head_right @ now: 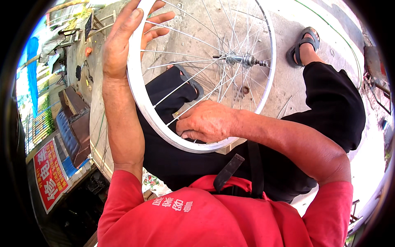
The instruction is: The person threads bicycle spokes through the holes in the rim and into the hub, then tightens the spoke nipples by hand.
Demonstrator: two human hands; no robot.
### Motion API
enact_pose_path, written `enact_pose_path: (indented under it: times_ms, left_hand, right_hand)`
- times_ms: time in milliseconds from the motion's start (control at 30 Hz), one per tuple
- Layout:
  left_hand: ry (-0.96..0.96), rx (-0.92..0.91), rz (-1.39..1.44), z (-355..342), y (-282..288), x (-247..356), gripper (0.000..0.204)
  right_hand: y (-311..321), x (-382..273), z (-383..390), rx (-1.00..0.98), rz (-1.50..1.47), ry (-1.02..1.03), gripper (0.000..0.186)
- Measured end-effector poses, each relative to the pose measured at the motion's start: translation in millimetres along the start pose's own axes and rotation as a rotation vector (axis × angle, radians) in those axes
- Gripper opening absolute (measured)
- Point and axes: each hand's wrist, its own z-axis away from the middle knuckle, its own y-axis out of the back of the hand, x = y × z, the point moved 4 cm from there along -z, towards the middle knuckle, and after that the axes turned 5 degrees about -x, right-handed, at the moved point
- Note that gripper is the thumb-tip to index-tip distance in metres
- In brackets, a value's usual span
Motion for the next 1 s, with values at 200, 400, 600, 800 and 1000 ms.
enact_pose_path:
  times_ms: [200, 400, 600, 800, 1000]
  left_hand:
    - [-0.003, -0.004, -0.029, 1, -2, 3, 0.069]
    - [-0.002, -0.007, -0.029, 0, 2, -1, 0.069]
    - [-0.01, -0.02, 0.012, 0, 7, -5, 0.065]
    - [-0.009, -0.01, 0.003, 0, 4, -3, 0.066]
    - [0.01, -0.003, -0.015, -4, 2, -2, 0.065]
  right_hand:
    - [3, -3, 1, 0.007, 0.019, -0.084, 0.018]
    - [12, 3, -7, -0.153, -0.383, -0.169, 0.019]
    - [15, -2, -6, -0.107, -0.266, -0.178, 0.019]
    - [14, -32, 11, 0.199, 0.11, -0.061, 0.018]
    - [38, -37, 0, 0.378, 0.187, -0.02, 0.023]
